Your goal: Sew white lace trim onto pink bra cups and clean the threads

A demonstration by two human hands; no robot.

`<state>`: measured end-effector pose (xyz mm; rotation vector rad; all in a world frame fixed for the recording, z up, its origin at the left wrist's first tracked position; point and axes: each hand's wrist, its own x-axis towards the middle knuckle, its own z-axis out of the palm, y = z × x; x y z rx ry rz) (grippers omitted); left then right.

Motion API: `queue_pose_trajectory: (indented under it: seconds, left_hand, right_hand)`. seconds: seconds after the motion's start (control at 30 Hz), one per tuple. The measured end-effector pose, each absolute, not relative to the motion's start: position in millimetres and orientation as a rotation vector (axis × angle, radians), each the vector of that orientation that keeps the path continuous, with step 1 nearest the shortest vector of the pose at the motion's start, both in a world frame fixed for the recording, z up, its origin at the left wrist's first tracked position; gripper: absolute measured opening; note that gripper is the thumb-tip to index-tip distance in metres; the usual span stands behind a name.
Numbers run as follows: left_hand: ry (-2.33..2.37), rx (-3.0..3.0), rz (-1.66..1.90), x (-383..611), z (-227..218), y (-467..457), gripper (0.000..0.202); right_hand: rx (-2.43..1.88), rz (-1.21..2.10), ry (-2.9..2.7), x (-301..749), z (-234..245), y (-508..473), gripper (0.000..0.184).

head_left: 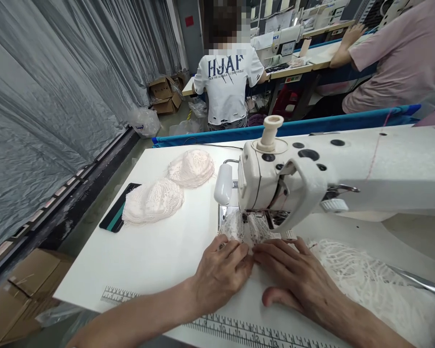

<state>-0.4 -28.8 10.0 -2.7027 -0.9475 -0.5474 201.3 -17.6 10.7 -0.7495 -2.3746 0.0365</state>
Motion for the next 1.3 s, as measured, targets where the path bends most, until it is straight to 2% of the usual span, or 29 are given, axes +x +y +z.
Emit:
queue_pose_trajectory:
  seconds: [0.2,0.43,0.7,0.93,1.13,1.3]
  left_hand:
    - [-0.938,-2.629,-0.515,-1.7,8.8,-13.9,0.016]
    - [-0.915,-2.575,-0.481,-0.2,13.5,13.1,0.015]
    - [-0.982,-2.616,-0.405,-0.8,9.0,20.1,0.015]
    - [-0.965,-2.606,-0.488,1.8,14.2,18.1,0.016]
    - [-0.932,-2.642,-0.446,1.2,17.2,13.4,0.018]
    - [-0.843,-2.669,-0.388,-0.8,16.2,9.9,0.015]
  right_hand:
    - [-0.851,-0.161,-2.509,203.7,5.0,-4.4,0.063]
    - [-0.928,-0.346,-2.443,201.3,0.8,14.6,0.062]
    - [-1.028,-0.272,-2.436,204.2,-2.0,14.2,0.050]
    - [-0.921,-0.253,-2.444,208.1,-1.8,14.5,0.052]
    - [-0.836,-0.097,-2.523,209.1,3.3,3.8,0.050]
    - [-0.860,-0.105,-2.545,209.5,-0.2,3.3,0.050]
